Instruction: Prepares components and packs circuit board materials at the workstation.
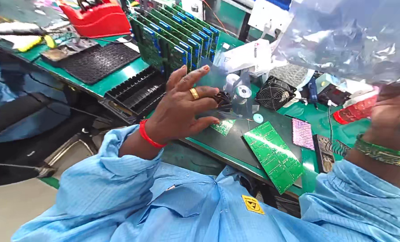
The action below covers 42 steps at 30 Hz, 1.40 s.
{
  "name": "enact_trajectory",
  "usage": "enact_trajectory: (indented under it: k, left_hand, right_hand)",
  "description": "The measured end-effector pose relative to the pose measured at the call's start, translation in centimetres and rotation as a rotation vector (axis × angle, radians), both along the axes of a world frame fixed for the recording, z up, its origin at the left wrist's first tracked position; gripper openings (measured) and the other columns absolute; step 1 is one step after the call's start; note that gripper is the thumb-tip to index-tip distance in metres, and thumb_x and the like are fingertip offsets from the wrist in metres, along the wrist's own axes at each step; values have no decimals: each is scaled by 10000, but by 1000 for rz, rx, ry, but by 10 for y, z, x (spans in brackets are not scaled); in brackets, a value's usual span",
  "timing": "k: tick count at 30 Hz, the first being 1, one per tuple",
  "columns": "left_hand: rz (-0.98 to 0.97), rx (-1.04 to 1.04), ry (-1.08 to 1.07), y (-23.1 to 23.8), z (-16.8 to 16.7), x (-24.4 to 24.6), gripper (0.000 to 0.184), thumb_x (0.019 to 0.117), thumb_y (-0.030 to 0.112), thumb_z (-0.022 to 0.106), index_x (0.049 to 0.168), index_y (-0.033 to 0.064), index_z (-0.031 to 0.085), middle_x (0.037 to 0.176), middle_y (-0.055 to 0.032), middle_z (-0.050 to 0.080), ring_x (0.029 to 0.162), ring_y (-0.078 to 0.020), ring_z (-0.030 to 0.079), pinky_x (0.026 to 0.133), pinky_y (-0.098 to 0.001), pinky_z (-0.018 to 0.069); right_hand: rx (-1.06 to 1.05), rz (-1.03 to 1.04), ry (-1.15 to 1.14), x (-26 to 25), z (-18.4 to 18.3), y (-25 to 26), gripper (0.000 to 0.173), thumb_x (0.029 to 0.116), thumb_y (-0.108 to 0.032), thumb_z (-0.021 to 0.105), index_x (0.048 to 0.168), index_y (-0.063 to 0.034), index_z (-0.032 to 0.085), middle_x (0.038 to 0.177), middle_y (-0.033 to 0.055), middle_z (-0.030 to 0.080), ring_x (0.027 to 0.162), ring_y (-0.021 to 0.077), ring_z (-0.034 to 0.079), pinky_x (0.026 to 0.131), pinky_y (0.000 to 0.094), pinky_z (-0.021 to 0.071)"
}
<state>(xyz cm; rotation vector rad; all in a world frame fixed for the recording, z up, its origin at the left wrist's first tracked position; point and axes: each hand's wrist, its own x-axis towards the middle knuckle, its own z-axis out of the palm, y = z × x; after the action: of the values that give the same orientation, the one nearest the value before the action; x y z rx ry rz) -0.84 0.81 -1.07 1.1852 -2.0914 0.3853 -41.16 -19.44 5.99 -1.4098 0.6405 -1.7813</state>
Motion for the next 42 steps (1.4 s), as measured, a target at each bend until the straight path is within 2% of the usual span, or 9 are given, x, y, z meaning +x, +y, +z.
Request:
enact_trajectory:
  k: [11,17,19,21,25,29,34,39,42]
  left_hand:
    - [52,28,268,10,-10,1,173,994,165,631,928,33,721,1452,-240,545,1452,-401,409,1200,-566,302]
    - [56,20,276,10,-9,3,207,993,221,648,914,37,701,1429,-253,557,1362,-343,518,1128,-499,406]
    - [68,31,269,12,-7,3,200,983,218,666,911,35,706,1429,-250,559,1355,-340,527,1127,-478,420]
    - [80,35,247,13,-6,2,188,977,204,667,912,31,707,1437,-251,553,1348,-344,536,1125,-469,430]
    - [121,53,176,16,-1,-2,177,980,194,657,914,34,696,1454,-243,544,1340,-360,546,1103,-507,439]
    - [75,123,78,16,12,-3,193,1013,100,551,930,-15,681,1408,-248,583,1218,-357,638,994,-479,517]
    - [158,226,5,-1,40,26,153,998,54,557,946,-45,661,1357,-242,585,1145,-364,643,941,-498,536]
    - [363,99,129,-5,77,66,271,1030,214,547,1071,-25,668,1133,-220,679,1081,-319,657,955,-488,504]
    - [404,337,87,-16,63,67,209,1022,136,564,1072,-50,647,1144,-254,648,1111,-390,635,994,-539,483]
  right_hand:
    - [625,-317,-489,-30,-131,88,253,1124,-191,270,1293,-71,416,1126,97,567,1007,183,648,899,332,574]
    - [1034,-90,-11,-22,-129,130,470,1095,-408,409,1410,-62,371,1261,171,577,1087,319,668,862,495,598]
    - [869,-209,284,-5,-119,146,657,1045,-340,550,1561,-113,213,1470,124,428,1265,245,554,947,454,554]
    - [481,-248,628,12,-107,151,1052,950,-349,687,1624,-40,-59,1653,249,167,1432,274,429,1055,408,517]
    - [-314,29,1109,72,-62,130,556,965,-291,669,1478,-125,532,1622,226,322,1441,311,434,1093,446,472]
    - [-820,206,1354,156,-19,69,444,897,-33,580,1286,-198,716,1572,338,338,1374,533,427,1028,633,440]
    - [-980,321,1524,203,7,-2,111,899,-88,682,944,-8,744,1328,253,633,1284,531,527,946,735,407]
    - [-816,139,1384,197,43,6,316,985,-247,628,992,56,716,1231,282,673,1215,527,583,962,697,433]
    - [-747,261,1523,207,10,-5,253,942,-216,698,951,35,731,1218,276,669,1158,549,594,895,769,433]
